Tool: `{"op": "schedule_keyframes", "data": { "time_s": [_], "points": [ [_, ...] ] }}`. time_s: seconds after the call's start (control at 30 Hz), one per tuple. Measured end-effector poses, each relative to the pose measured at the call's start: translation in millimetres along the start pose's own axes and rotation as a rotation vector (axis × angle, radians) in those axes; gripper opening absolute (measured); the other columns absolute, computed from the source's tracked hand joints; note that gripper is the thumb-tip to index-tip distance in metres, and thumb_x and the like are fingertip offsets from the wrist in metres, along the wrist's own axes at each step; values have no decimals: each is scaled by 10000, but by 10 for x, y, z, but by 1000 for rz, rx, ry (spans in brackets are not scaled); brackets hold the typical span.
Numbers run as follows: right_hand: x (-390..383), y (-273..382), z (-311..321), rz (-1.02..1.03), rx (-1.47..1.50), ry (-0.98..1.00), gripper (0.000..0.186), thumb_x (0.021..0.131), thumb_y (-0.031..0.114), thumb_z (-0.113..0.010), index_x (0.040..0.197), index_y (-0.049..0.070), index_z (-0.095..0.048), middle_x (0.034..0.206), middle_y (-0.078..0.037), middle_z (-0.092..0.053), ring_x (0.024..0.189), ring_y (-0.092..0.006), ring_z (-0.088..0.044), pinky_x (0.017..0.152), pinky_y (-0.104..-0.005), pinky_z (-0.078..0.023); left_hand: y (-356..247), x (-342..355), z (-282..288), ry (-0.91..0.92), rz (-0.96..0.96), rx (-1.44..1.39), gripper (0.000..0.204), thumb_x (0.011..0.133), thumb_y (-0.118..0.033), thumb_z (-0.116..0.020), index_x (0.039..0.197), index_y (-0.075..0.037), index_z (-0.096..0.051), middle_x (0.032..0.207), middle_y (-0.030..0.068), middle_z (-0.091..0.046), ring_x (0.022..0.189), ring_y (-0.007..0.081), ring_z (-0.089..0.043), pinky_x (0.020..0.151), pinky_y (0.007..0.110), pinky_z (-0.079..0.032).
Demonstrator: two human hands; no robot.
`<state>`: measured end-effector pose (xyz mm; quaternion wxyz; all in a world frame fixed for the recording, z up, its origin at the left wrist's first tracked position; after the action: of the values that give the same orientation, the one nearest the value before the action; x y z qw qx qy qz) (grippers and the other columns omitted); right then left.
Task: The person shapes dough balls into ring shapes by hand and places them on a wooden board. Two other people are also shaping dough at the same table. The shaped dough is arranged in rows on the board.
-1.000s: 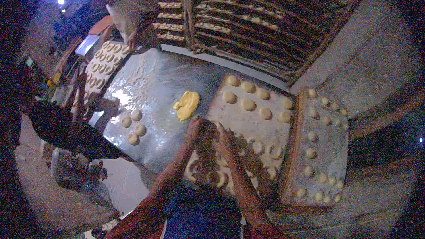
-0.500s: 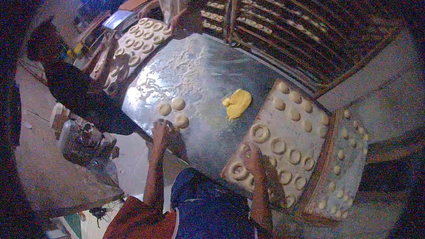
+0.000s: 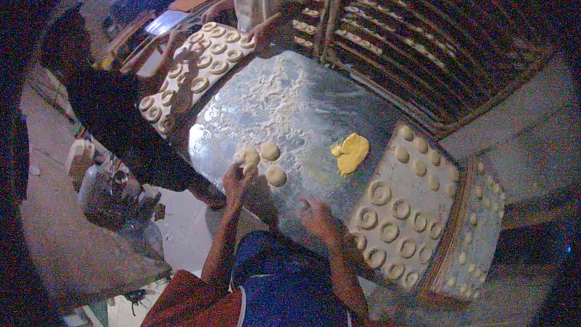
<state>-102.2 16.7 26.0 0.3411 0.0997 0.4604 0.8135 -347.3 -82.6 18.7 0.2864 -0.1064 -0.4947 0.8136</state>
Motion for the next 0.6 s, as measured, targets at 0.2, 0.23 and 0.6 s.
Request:
{"op": "schedule_keyframes", "data": {
  "time_s": [0.2, 0.23, 0.6],
  "points": [
    [419, 283, -121, 126, 665, -68, 413, 784, 137, -671, 1146, -25, -559, 1048, -152, -639, 915, -199, -626, 809, -327, -501, -434, -389, -376, 430, 317, -687, 315, 832, -162, -668, 1039, 70, -619, 940, 121, -667, 834, 179, -637, 761, 306, -511],
    [460, 239, -123, 41, 602, -92, 422, 773, 125, -682, 1147, -27, -559, 1045, -143, -641, 905, -184, -624, 802, -317, -503, -492, -425, -392, 429, 321, -672, 319, 836, -169, -664, 1041, 70, -619, 939, 121, -667, 839, 176, -636, 765, 305, -510],
    [351, 450, 160, 95, 350, -158, 492, 692, 49, -730, 1133, 16, -514, 960, -80, -650, 818, -164, -629, 714, -282, -515, -612, -644, -629, 470, 200, -663, 341, 856, -242, -640, 1072, 15, -582, 1006, 101, -633, 872, 167, -601, 715, 319, -511]
  ]
}}
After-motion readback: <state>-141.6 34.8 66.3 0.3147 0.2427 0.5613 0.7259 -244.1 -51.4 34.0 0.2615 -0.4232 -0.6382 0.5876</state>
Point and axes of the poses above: each hand's wrist, its own x-axis towards the middle knuckle, its own z-axis out of the back of the hand, y = z × x, the point moved 8 cm from there along x, towards the middle knuckle
